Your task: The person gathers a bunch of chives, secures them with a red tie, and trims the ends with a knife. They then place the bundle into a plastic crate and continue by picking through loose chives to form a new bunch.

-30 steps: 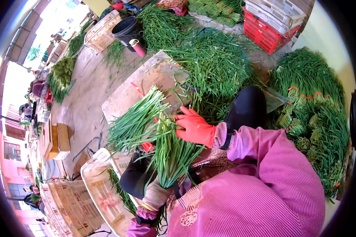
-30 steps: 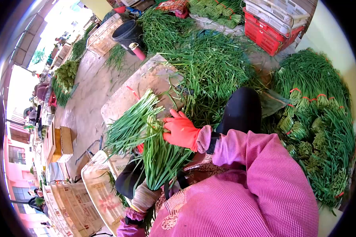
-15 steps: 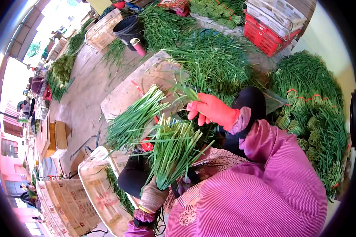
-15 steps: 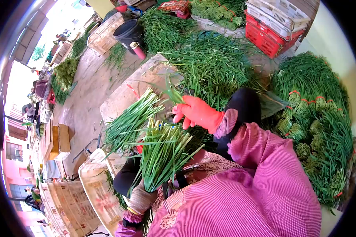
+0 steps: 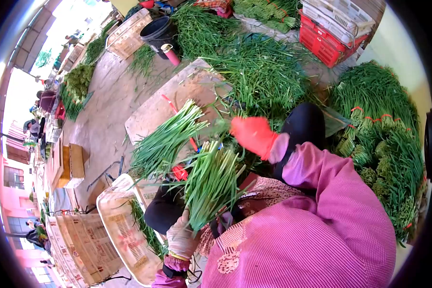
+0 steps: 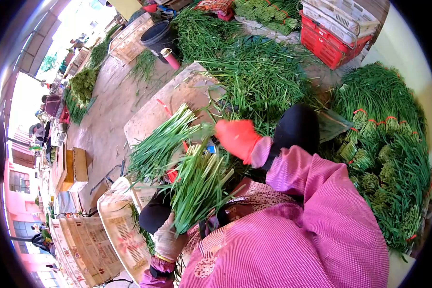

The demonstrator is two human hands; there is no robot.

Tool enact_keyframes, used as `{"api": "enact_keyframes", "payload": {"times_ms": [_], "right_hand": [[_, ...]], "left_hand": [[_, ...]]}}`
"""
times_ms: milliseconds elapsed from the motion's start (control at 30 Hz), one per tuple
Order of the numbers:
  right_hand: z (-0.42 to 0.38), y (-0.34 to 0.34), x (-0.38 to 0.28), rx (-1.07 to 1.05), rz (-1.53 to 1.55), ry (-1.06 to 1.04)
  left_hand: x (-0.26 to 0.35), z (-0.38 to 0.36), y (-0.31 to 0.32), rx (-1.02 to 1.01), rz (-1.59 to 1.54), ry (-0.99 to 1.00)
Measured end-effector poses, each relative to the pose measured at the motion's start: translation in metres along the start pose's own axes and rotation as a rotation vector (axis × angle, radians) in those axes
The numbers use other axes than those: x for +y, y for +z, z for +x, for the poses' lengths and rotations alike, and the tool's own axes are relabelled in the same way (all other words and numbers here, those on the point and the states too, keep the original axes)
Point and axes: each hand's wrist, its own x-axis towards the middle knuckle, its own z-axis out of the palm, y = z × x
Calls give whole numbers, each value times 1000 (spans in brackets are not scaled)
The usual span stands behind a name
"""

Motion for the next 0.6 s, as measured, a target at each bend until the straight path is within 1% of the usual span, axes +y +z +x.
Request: {"api": "enact_keyframes", "payload": {"times_ms": [67,133,167,200,233,267,300,333,400,433,467,533,567,600], "right_hand": [[12,-12,43,193,-119,23],[18,-60,39,-181,400,414],[21,-64,47,-325,703,466],[19,-63,50,-327,705,468],[17,-63,52,-356,884,406],[16,-63,53,-383,1061,338],[17,-68,55,-427,1093,281],[17,-75,52,-431,1096,281],[17,-84,49,-322,1083,240],[21,-85,54,-271,830,168],[20,-86,56,-272,832,171],[17,-91,57,-230,-270,187],[13,-91,55,-168,-272,176],[10,-92,51,-169,-275,174]], "left_hand": [[-2,-6,-3,144,54,62],[-9,-9,-4,159,114,78],[-11,-12,-7,183,179,97],[-12,-13,-10,206,244,120],[-9,-13,-13,169,307,78],[-10,-13,-13,167,307,78],[-12,-14,-13,214,350,112],[-15,-15,-13,261,395,145],[-22,-15,-12,259,399,161],[-25,-15,-11,314,430,202],[-26,-15,-10,369,460,245],[-26,-17,-11,389,457,247],[-27,-16,-12,398,456,251],[-27,-16,-11,408,454,250]]}}
